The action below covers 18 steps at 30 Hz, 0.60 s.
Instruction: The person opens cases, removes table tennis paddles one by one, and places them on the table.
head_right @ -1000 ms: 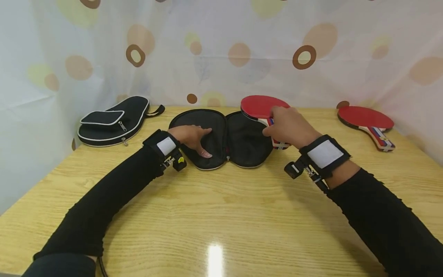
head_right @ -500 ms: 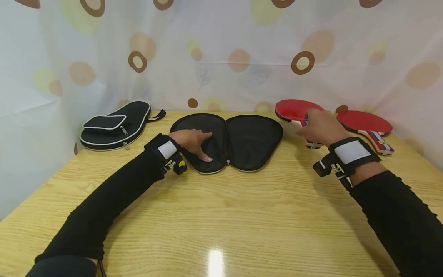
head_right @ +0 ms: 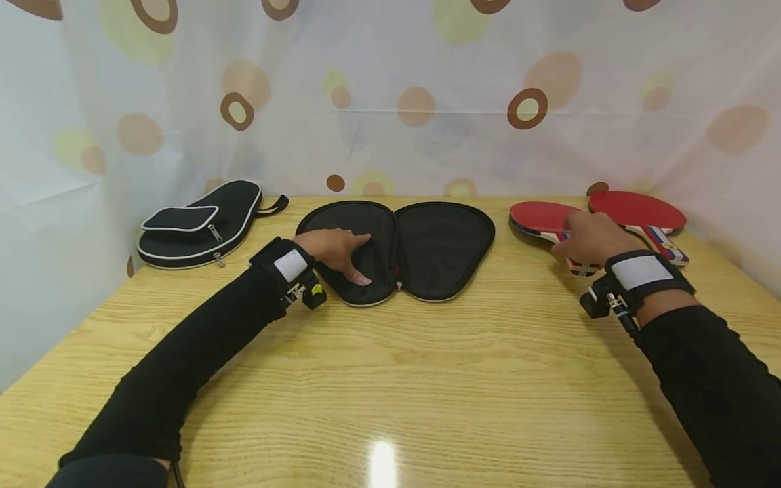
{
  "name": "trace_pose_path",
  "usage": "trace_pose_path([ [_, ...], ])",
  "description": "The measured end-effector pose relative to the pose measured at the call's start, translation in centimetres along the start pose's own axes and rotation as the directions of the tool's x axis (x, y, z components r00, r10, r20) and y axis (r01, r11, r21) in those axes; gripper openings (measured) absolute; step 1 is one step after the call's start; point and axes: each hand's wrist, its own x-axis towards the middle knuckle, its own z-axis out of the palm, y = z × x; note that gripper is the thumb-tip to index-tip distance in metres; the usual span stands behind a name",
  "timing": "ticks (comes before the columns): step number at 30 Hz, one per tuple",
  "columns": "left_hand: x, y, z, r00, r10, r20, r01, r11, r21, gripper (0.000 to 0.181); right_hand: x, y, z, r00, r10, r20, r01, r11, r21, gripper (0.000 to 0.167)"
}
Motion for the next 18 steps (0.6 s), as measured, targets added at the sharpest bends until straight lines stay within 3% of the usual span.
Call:
trace_pose_path([
  [8,0.2,-0.1,0.0,1.000,-0.007,0.010,0.007,1.000,0.002,0.109,0.0,0.6,1.1,1.000,-0.001,0.006,0.001,1.000,0.020,0.055],
  [18,0.2,-0.2,0.2,1.000,-0.004,-0.005,0.004,1.000,0.010,0.109,-0.1,0.4,2.0,0.997,-0.012,0.079,0.012,1.000,0.000,0.053],
])
